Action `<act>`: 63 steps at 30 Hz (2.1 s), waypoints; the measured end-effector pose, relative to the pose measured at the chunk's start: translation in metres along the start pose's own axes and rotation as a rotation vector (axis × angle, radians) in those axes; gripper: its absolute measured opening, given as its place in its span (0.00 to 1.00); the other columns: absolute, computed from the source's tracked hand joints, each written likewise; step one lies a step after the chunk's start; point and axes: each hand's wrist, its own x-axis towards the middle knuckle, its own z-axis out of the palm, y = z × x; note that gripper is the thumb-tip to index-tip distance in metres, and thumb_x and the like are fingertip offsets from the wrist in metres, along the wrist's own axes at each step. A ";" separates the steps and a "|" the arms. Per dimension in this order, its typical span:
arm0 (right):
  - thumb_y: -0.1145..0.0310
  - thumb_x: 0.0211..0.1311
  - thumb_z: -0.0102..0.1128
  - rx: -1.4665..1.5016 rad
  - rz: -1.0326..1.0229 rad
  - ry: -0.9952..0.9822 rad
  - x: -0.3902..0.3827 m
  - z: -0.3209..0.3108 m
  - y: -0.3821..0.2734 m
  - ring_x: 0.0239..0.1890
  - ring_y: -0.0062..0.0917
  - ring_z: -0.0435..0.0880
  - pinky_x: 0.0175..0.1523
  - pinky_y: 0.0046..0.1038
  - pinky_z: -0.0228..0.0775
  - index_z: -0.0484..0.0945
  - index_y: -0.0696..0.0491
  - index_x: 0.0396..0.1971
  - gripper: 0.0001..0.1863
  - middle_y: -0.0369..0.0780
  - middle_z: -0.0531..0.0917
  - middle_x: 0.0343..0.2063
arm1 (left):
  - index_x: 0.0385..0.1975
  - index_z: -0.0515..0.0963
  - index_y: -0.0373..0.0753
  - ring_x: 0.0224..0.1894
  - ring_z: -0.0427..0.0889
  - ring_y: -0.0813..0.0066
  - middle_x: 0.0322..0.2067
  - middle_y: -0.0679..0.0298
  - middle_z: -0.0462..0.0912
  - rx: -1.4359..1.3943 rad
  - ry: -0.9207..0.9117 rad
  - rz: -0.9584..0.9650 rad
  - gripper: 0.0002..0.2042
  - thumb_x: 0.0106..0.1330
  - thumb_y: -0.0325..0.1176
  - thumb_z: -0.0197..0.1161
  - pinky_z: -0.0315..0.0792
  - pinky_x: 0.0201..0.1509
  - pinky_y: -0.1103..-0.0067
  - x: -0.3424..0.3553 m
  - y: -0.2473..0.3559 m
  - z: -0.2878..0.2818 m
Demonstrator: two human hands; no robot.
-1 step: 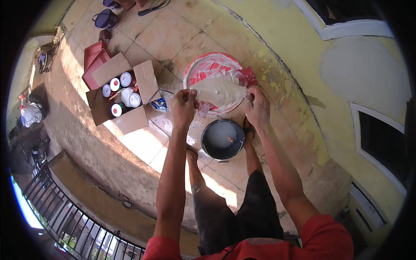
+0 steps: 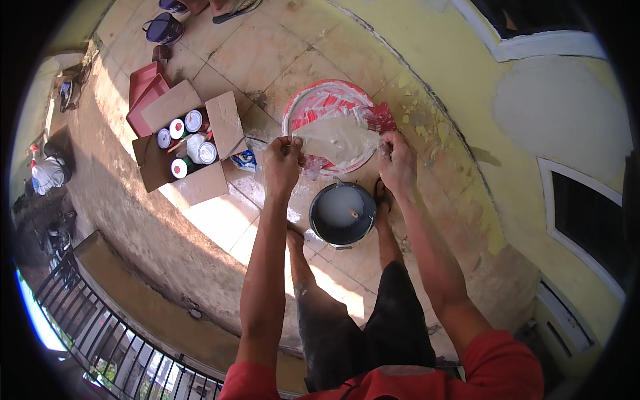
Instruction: The person applies white plaster to a yellow wall using a red plastic trowel and a metal putty knife. They repeatedly scoop plaster from a bucket, spread it on the wall, and smooth the surface. The person also cleans the tools with water and scrapes excess plaster from the trowel.
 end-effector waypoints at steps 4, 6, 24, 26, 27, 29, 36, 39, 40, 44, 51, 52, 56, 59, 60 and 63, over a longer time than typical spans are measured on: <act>0.74 0.65 0.62 -0.158 0.021 -0.072 0.015 -0.003 0.005 0.43 0.45 0.86 0.47 0.42 0.76 0.76 0.57 0.46 0.11 0.48 0.85 0.38 | 0.47 0.77 0.28 0.25 0.81 0.77 0.25 0.61 0.82 -0.083 0.006 -0.047 0.15 0.74 0.36 0.64 0.76 0.30 0.79 -0.002 0.006 0.005; 0.73 0.65 0.64 -0.081 0.051 -0.015 0.009 0.008 0.016 0.46 0.45 0.86 0.49 0.43 0.76 0.73 0.56 0.52 0.16 0.48 0.85 0.41 | 0.48 0.77 0.28 0.26 0.82 0.77 0.26 0.60 0.84 -0.044 -0.011 -0.061 0.16 0.74 0.36 0.64 0.76 0.31 0.77 -0.006 0.007 0.011; 0.79 0.62 0.63 0.580 0.444 -0.273 -0.047 0.124 0.059 0.44 0.26 0.85 0.39 0.27 0.83 0.78 0.59 0.55 0.20 0.44 0.84 0.48 | 0.47 0.75 0.36 0.30 0.81 0.77 0.30 0.66 0.79 -0.631 -0.252 -0.267 0.09 0.75 0.33 0.63 0.77 0.36 0.77 -0.012 0.006 0.042; 0.80 0.63 0.64 0.480 0.375 -0.264 -0.054 0.120 0.057 0.42 0.25 0.85 0.39 0.27 0.83 0.80 0.60 0.51 0.16 0.43 0.84 0.45 | 0.46 0.76 0.35 0.29 0.80 0.77 0.29 0.67 0.79 -0.687 -0.260 -0.300 0.09 0.75 0.33 0.63 0.78 0.36 0.77 -0.013 0.010 0.045; 0.80 0.63 0.64 0.397 0.330 -0.260 -0.055 0.118 0.056 0.41 0.25 0.85 0.40 0.27 0.83 0.81 0.60 0.49 0.14 0.42 0.85 0.43 | 0.45 0.77 0.34 0.29 0.80 0.77 0.28 0.67 0.79 -0.714 -0.261 -0.318 0.09 0.75 0.33 0.63 0.78 0.35 0.77 -0.014 0.012 0.045; 0.79 0.65 0.63 0.357 0.279 -0.181 -0.049 0.108 0.051 0.40 0.24 0.85 0.43 0.27 0.82 0.80 0.59 0.50 0.13 0.41 0.85 0.44 | 0.47 0.75 0.36 0.30 0.80 0.75 0.30 0.66 0.78 -0.745 -0.311 -0.321 0.08 0.76 0.33 0.61 0.77 0.37 0.77 -0.011 0.017 0.041; 0.81 0.60 0.64 0.317 -0.048 -0.014 -0.033 0.079 0.002 0.34 0.31 0.85 0.38 0.31 0.79 0.81 0.55 0.49 0.16 0.44 0.85 0.45 | 0.47 0.75 0.36 0.33 0.80 0.74 0.31 0.64 0.77 -0.829 -0.433 -0.386 0.07 0.77 0.32 0.58 0.77 0.38 0.76 -0.011 0.035 0.035; 0.82 0.60 0.63 0.199 -0.168 0.010 -0.027 0.077 0.017 0.36 0.34 0.86 0.40 0.31 0.80 0.81 0.56 0.46 0.14 0.45 0.85 0.42 | 0.45 0.76 0.36 0.32 0.80 0.75 0.30 0.66 0.77 -0.870 -0.431 -0.383 0.06 0.76 0.30 0.59 0.77 0.39 0.76 -0.014 0.047 0.037; 0.83 0.60 0.63 0.208 -0.132 0.010 -0.026 0.074 0.020 0.37 0.32 0.87 0.42 0.30 0.80 0.81 0.57 0.46 0.14 0.44 0.85 0.41 | 0.44 0.76 0.36 0.32 0.80 0.75 0.30 0.66 0.77 -0.817 -0.404 -0.372 0.06 0.75 0.31 0.60 0.77 0.39 0.76 -0.013 0.049 0.034; 0.84 0.59 0.63 0.162 -0.151 0.053 -0.025 0.042 0.007 0.37 0.34 0.87 0.43 0.29 0.81 0.81 0.58 0.43 0.12 0.44 0.85 0.39 | 0.39 0.77 0.37 0.27 0.79 0.77 0.26 0.68 0.78 -0.502 -0.227 -0.233 0.09 0.73 0.37 0.66 0.76 0.35 0.78 -0.009 0.053 0.018; 0.83 0.58 0.64 0.106 -0.259 0.060 -0.029 0.022 0.007 0.40 0.39 0.88 0.42 0.32 0.82 0.81 0.58 0.41 0.11 0.45 0.86 0.41 | 0.31 0.79 0.33 0.25 0.78 0.79 0.23 0.65 0.81 -0.056 -0.041 0.084 0.14 0.69 0.39 0.68 0.71 0.31 0.79 -0.007 0.048 0.006; 0.84 0.57 0.64 0.111 -0.270 0.080 -0.028 0.015 0.001 0.41 0.39 0.88 0.42 0.32 0.82 0.81 0.58 0.41 0.12 0.45 0.86 0.42 | 0.30 0.80 0.32 0.25 0.77 0.79 0.23 0.64 0.80 0.003 -0.006 0.077 0.15 0.68 0.40 0.69 0.71 0.31 0.78 -0.008 0.046 0.004; 0.88 0.53 0.62 0.109 -0.263 0.020 -0.013 0.004 -0.009 0.43 0.38 0.88 0.42 0.32 0.82 0.80 0.59 0.40 0.14 0.46 0.86 0.43 | 0.29 0.80 0.30 0.24 0.76 0.77 0.20 0.62 0.79 0.156 0.037 0.106 0.18 0.66 0.43 0.70 0.71 0.31 0.74 -0.001 0.059 0.002; 0.86 0.56 0.63 0.111 -0.247 0.006 -0.009 0.001 -0.009 0.44 0.41 0.88 0.44 0.35 0.81 0.80 0.57 0.40 0.12 0.46 0.86 0.43 | 0.29 0.81 0.29 0.23 0.75 0.75 0.19 0.61 0.79 0.171 0.012 0.117 0.21 0.68 0.46 0.68 0.70 0.30 0.74 -0.002 0.068 0.002; 0.84 0.57 0.63 0.122 -0.237 0.013 -0.010 -0.001 -0.009 0.44 0.43 0.87 0.45 0.36 0.81 0.80 0.56 0.40 0.12 0.46 0.86 0.42 | 0.29 0.81 0.29 0.23 0.75 0.75 0.19 0.61 0.79 0.173 -0.006 0.102 0.22 0.68 0.47 0.68 0.70 0.30 0.74 -0.001 0.075 0.001; 0.84 0.57 0.63 0.148 -0.229 0.018 -0.008 -0.004 -0.016 0.45 0.44 0.87 0.46 0.37 0.80 0.79 0.57 0.39 0.11 0.46 0.86 0.43 | 0.31 0.82 0.28 0.22 0.75 0.75 0.20 0.61 0.79 0.154 -0.044 0.077 0.26 0.69 0.52 0.66 0.70 0.29 0.74 0.004 0.075 -0.003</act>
